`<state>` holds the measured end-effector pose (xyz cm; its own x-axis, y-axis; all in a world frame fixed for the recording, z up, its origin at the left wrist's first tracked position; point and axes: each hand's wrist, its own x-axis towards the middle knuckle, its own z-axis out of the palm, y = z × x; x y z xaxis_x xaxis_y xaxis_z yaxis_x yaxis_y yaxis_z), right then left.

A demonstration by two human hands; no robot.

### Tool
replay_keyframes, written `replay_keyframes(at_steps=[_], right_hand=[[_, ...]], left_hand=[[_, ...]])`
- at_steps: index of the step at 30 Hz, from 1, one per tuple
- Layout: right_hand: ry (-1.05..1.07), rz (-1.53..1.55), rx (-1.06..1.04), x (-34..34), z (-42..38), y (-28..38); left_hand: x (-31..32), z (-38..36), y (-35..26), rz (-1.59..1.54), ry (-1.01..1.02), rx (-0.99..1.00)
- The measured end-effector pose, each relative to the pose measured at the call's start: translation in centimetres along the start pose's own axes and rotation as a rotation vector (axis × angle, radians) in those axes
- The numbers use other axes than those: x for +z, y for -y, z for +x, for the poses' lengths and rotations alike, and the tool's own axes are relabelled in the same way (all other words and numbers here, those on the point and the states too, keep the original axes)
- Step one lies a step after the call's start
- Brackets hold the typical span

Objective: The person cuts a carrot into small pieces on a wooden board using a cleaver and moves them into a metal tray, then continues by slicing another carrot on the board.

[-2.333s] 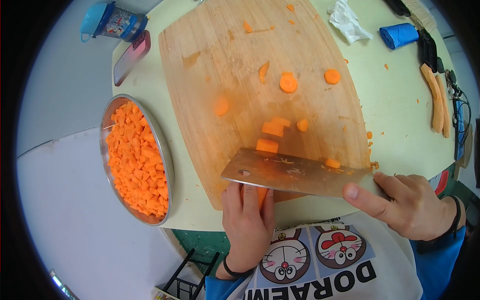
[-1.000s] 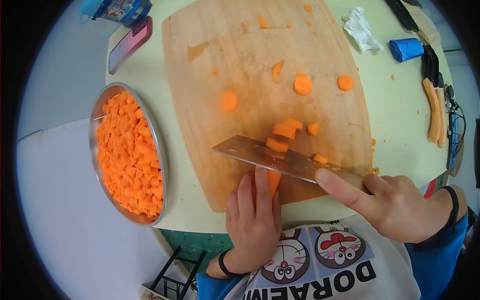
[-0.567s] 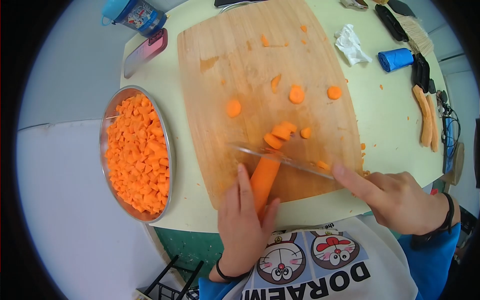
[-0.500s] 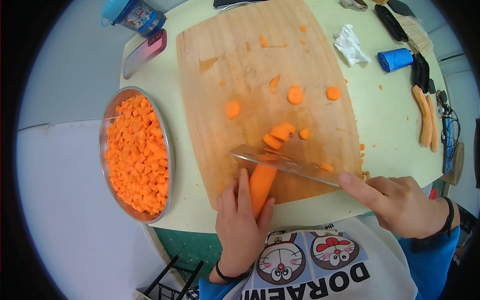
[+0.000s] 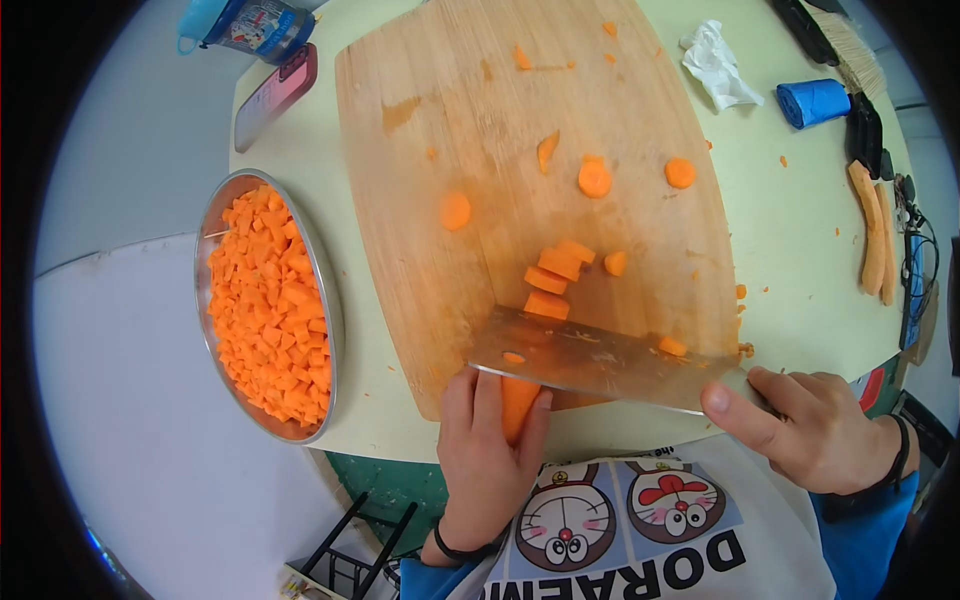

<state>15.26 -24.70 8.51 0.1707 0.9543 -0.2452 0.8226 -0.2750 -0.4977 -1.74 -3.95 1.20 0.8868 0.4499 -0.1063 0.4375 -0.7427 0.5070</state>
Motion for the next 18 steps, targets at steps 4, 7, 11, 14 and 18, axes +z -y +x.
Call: replay_keyframes(at_steps=[4, 7, 11, 14, 18], right_hand=[[-0.013, 0.024, -0.001, 0.10, -0.03, -0.11], [-0.009, 0.027, 0.003, 0.13, -0.04, -0.02], [0.021, 0.052, 0.015, -0.06, 0.07, 0.03], [0.038, 0.048, 0.025, 0.04, 0.11, 0.12], [0.077, 0.044, 0.027, -0.16, 0.31, 0.37]], left_hand=[[-0.12, 0.02, -0.01, -0.017, 0.010, 0.006], [-0.16, 0.11, -0.18, -0.023, 0.013, 0.011], [-0.13, 0.16, -0.19, -0.032, 0.001, 0.013], [-0.07, 0.08, 0.01, -0.036, 0.003, 0.016], [-0.06, 0.04, -0.01, -0.045, 0.014, 0.014]])
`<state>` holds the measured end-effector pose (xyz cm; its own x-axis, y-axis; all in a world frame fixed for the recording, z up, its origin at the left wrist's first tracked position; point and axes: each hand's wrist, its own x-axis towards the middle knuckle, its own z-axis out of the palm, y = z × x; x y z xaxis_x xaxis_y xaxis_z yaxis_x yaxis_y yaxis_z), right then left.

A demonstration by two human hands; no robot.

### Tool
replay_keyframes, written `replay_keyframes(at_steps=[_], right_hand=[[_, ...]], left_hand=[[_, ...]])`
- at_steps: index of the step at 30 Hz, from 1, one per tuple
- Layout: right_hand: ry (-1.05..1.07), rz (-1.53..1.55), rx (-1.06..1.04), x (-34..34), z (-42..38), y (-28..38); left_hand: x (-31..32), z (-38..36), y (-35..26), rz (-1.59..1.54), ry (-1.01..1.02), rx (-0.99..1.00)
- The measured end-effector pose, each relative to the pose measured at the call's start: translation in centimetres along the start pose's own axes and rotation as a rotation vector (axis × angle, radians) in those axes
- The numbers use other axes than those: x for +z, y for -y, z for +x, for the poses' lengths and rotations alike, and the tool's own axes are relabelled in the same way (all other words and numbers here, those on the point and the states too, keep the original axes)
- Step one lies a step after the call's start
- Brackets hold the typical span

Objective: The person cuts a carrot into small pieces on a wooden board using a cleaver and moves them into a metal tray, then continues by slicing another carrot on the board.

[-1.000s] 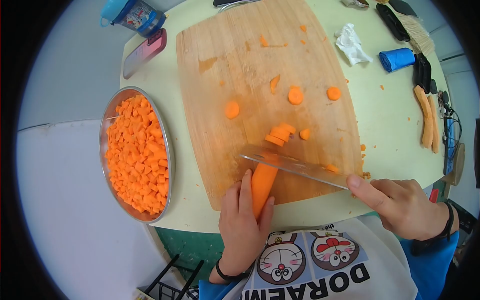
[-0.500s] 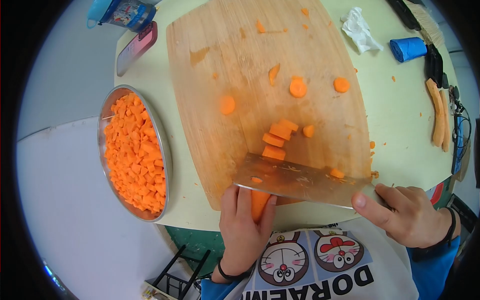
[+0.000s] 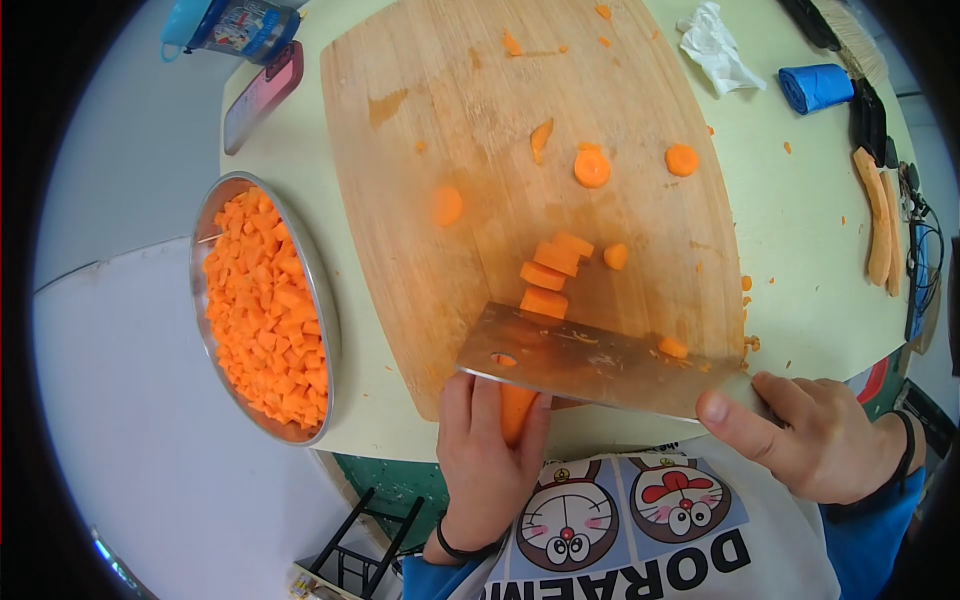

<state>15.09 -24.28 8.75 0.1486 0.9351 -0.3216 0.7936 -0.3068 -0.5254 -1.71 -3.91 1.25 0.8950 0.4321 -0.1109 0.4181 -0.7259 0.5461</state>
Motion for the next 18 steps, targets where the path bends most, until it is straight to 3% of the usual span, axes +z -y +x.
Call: replay_keyframes(at_steps=[6, 8, 11, 14, 18], right_hand=[[-0.015, -0.019, -0.011, 0.6, 0.5, 0.2], [-0.148, -0.072, -0.013, 1.3, 0.9, -0.1], [-0.187, -0.052, 0.007, 1.5, 1.1, 0.1], [0.009, 0.034, 0.028, -0.2, 1.6, 0.6], [-0.024, 0.030, 0.031, -0.1, 2.5, 1.0]], left_hand=[[-0.1, 0.0, 0.0, 0.014, 0.008, -0.001], [0.0, 0.2, 0.1, 0.032, -0.014, 0.040], [0.1, 0.2, 0.1, 0.040, -0.014, 0.030], [0.1, 0.2, 0.2, 0.027, -0.014, 0.024], [0.0, 0.3, 0.1, 0.026, -0.015, 0.020]])
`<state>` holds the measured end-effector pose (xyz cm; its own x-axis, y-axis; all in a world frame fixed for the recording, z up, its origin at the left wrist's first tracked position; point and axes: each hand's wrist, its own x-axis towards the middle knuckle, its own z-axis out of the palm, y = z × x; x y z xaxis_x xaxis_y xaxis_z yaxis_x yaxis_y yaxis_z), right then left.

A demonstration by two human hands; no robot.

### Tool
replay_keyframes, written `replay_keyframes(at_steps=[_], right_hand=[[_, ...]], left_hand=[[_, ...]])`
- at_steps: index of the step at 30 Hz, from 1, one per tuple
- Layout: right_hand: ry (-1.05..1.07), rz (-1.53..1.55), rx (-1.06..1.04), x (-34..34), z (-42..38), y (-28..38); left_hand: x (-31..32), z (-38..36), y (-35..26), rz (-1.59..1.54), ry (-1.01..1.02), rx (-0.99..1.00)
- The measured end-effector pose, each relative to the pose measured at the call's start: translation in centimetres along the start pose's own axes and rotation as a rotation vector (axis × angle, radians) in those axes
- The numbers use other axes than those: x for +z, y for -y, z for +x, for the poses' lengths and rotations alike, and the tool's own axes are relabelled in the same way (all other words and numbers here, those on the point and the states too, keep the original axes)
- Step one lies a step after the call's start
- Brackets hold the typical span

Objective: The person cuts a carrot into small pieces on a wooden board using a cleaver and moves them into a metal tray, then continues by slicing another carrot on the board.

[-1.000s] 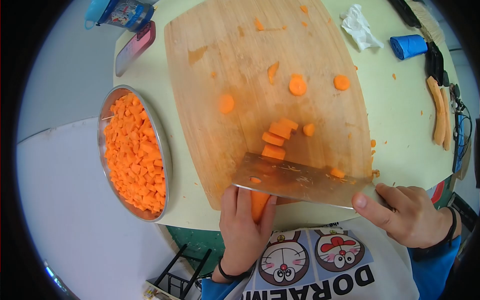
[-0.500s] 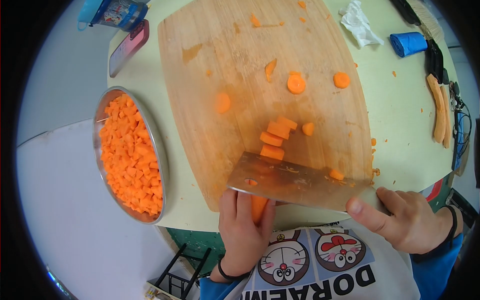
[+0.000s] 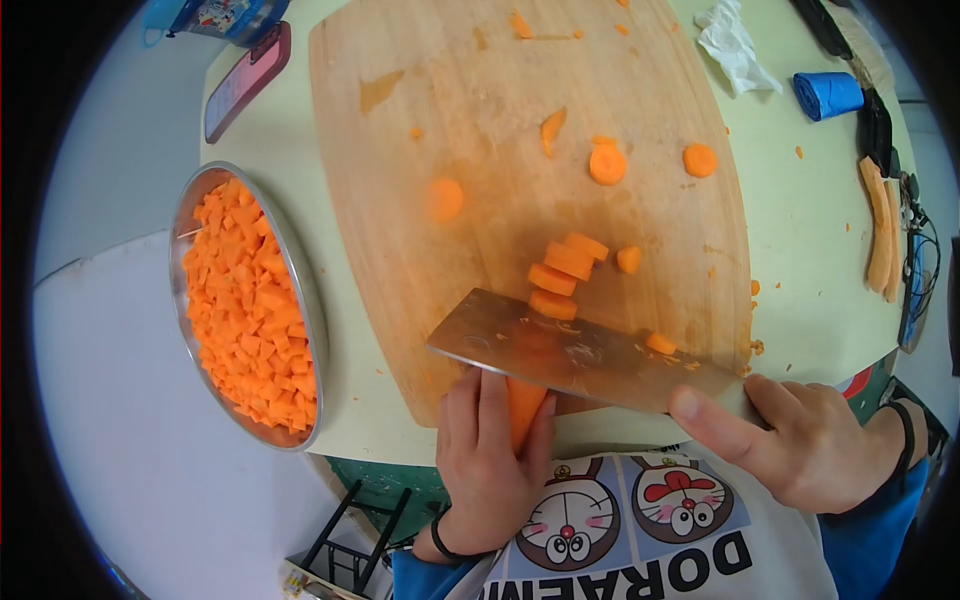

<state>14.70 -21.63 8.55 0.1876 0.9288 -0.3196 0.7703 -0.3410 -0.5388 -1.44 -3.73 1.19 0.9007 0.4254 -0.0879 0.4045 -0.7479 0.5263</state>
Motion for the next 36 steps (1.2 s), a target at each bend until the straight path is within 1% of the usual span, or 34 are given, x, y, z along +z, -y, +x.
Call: replay_keyframes(at_steps=[3, 5, 9, 12, 14, 15, 18, 20, 26, 32, 36], right_hand=[[0.004, -0.044, 0.026, -0.2, 0.6, 0.3], [0.078, -0.045, 0.053, -0.5, 1.5, 0.5], [0.019, -0.119, 0.023, -0.1, 1.9, 0.6], [-0.020, -0.133, 0.042, -0.3, 1.7, 0.5], [0.055, -0.042, 0.069, -0.8, 1.6, 0.1], [0.050, -0.047, 0.067, -0.9, 1.2, 0.0], [-0.003, -0.029, 0.014, -1.0, -0.1, -0.1], [-0.088, -0.033, -0.036, -0.9, -1.1, -0.1], [-0.022, -0.034, -0.046, -0.5, -2.8, -0.7], [-0.070, -0.105, -0.068, 0.3, -3.0, -0.9], [-0.055, -0.089, -0.076, 0.2, -2.9, -1.0]], left_hand=[[0.2, -0.1, -0.1, 0.006, -0.032, 0.017], [0.2, -0.1, -0.3, 0.033, -0.030, 0.007], [0.2, -0.1, -0.3, 0.009, -0.051, 0.009], [0.0, 0.0, -0.5, 0.010, -0.060, 0.019], [0.0, 0.0, -0.3, -0.012, -0.043, 0.010], [0.0, 0.0, -0.3, -0.010, -0.049, 0.013], [0.3, -0.2, -0.4, 0.004, -0.071, 0.018], [0.5, -0.3, -0.3, -0.021, -0.107, -0.021], [0.7, -0.5, -0.3, 0.018, -0.098, -0.028], [0.4, -0.5, -0.2, 0.000, -0.065, -0.009], [0.4, -0.5, -0.3, 0.003, -0.071, -0.011]])
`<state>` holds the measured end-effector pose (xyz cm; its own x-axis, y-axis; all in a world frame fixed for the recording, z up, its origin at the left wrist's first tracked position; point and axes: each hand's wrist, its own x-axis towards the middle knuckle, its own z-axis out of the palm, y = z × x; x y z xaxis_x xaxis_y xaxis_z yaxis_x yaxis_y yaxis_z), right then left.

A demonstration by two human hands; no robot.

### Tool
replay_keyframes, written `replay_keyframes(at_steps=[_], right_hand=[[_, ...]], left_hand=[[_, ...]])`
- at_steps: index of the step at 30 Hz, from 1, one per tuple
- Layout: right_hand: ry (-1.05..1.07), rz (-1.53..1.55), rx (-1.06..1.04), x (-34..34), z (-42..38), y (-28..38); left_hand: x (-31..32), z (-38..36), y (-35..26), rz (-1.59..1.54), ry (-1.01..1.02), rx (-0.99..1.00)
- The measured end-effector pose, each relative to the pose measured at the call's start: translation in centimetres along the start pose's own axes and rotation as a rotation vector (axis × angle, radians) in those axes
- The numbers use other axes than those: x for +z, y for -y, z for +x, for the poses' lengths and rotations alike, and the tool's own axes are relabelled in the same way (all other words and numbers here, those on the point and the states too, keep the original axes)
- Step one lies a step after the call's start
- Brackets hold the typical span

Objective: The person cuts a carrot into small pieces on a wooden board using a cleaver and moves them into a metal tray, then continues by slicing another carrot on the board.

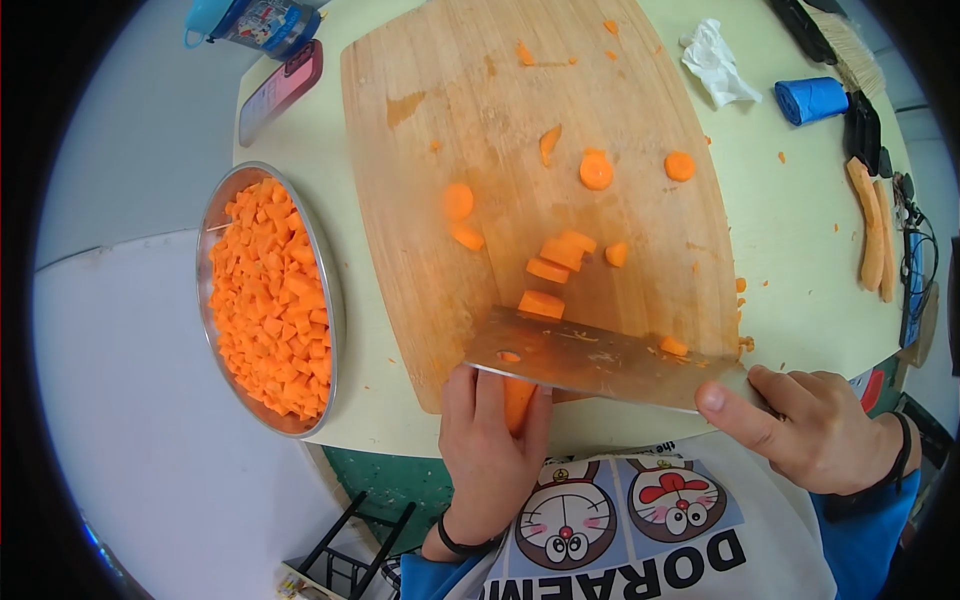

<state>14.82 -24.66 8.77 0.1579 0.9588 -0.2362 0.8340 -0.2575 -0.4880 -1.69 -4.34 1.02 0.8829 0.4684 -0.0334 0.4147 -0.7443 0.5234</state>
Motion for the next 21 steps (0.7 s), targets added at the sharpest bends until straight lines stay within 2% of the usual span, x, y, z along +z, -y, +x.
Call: replay_keyframes(at_steps=[18, 20, 21], right_hand=[[0.114, 0.030, 0.049, -0.3, 0.2, 0.4], [-0.039, -0.028, 0.068, 0.4, 0.4, 0.4], [-0.035, -0.028, 0.068, 0.4, 0.5, 0.5]], left_hand=[[-0.1, 0.0, 0.0, -0.002, 0.025, -0.012], [0.0, 0.0, 0.0, -0.009, 0.010, -0.010], [0.0, 0.0, -0.1, -0.011, 0.012, -0.013]])
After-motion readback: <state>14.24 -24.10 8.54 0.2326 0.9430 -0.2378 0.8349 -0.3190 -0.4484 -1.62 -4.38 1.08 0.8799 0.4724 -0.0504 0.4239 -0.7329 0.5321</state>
